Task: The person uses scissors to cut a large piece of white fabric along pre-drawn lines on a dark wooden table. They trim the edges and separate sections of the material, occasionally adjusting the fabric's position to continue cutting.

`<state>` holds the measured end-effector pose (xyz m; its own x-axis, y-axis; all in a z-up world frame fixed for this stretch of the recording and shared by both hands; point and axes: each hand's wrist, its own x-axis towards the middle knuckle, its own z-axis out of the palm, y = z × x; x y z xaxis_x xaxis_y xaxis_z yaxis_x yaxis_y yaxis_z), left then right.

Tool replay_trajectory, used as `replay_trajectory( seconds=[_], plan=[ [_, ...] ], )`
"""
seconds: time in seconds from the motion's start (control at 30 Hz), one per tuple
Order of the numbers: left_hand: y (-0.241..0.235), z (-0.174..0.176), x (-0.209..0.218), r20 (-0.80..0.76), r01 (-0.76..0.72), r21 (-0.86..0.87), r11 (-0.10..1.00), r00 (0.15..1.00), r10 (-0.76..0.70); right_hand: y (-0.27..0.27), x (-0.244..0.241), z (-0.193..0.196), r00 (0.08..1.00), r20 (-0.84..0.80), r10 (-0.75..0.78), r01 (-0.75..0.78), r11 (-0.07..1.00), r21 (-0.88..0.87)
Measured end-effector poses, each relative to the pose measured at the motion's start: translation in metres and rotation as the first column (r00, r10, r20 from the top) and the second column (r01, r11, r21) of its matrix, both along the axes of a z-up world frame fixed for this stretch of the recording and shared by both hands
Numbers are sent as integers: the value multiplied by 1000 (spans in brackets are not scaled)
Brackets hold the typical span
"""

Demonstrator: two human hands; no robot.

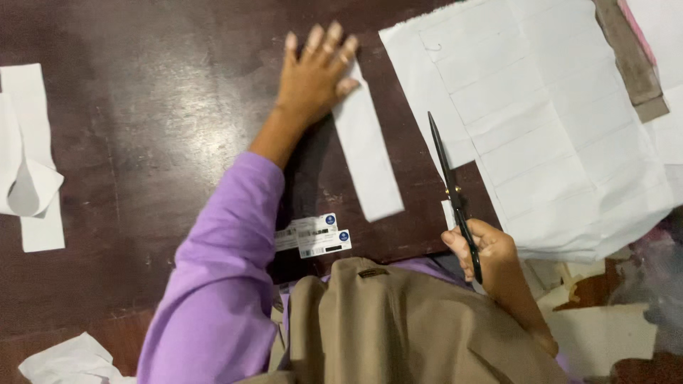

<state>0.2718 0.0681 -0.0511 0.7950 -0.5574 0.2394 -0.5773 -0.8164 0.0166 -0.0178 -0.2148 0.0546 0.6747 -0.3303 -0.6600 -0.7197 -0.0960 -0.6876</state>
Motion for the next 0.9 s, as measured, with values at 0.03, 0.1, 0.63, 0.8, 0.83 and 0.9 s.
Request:
replay_trajectory(
  seconds=[0.03, 0.1, 0.63, 0.8, 0.83, 0.9],
  plan=[
    [14, 8, 9, 109, -62, -28, 998, 992, 64, 2, 0, 9, 998, -11, 55, -56, 998, -28],
    [24, 28, 5, 220, -119, -62, 991, 967, 130, -6, -5, 7, 994, -19, 110, -111, 992, -55],
    [-33, 30, -106, -308, -319, -103, 942, 911, 275, -68, -28, -30, 844, -68, 533, -495, 820, 288],
    [-34, 22, -130, -318, -294, -152, 944, 918, 235, -45, -16, -35, 834, 77, 547, -546, 795, 264],
    [-34, 20, -131, -299, -292, -169, 941, 925, 234, -39, -12, -34, 847, 103, 521, -527, 800, 287],
    [-32, 20, -133, -274, -286, -188, 939, 934, 230, -32, -10, -37, 861, 132, 492, -507, 805, 307]
  ],
)
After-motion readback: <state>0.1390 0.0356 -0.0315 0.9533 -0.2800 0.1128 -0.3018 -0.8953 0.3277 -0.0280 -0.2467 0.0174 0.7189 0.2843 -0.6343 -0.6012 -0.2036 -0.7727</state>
